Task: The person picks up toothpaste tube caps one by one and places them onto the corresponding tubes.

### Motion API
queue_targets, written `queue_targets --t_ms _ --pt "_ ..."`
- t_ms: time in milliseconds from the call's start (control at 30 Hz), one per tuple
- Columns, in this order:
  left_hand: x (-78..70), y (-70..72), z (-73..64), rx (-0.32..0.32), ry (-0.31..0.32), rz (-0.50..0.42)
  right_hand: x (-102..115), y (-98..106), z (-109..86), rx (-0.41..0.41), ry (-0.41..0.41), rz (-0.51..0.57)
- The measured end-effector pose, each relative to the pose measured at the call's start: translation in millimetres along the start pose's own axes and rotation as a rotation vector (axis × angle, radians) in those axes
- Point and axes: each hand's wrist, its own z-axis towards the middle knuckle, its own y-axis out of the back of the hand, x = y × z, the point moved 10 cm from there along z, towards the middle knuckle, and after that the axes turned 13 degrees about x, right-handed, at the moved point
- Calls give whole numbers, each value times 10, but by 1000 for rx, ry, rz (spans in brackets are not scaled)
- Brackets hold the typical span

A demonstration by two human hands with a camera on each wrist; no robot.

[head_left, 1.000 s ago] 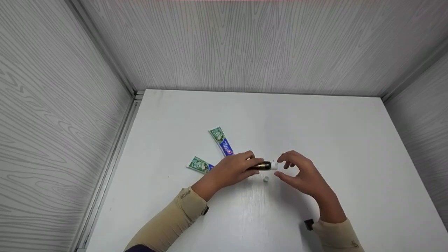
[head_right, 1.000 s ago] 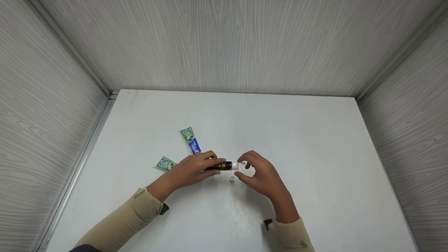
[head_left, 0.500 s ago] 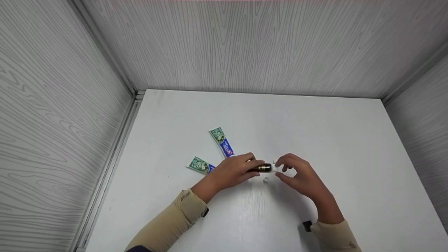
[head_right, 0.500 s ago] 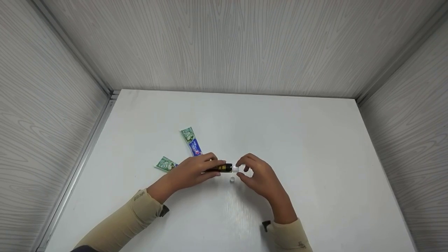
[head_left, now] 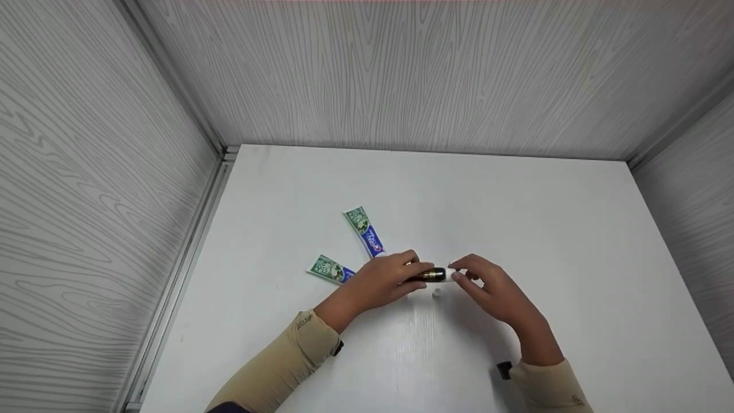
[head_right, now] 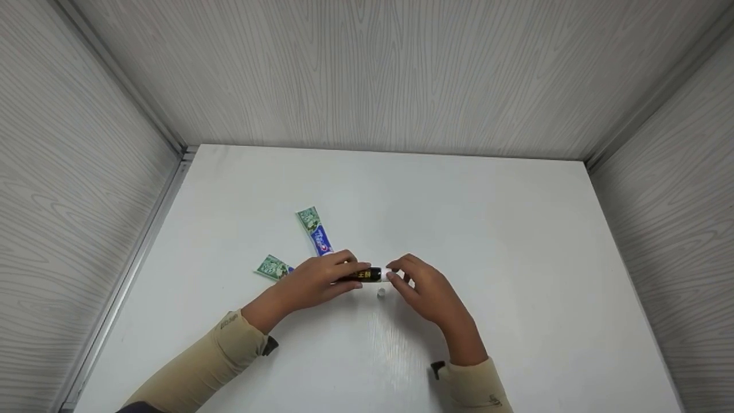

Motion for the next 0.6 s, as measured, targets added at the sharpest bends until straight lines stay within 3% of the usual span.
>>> queue_targets --t_ms 233,600 --pt "11 -37 1 19 14 -10 -146 -55 -7 17 -46 56" --pt "55 -61 -4 30 41 -34 -65 79 -41 -108 59 117"
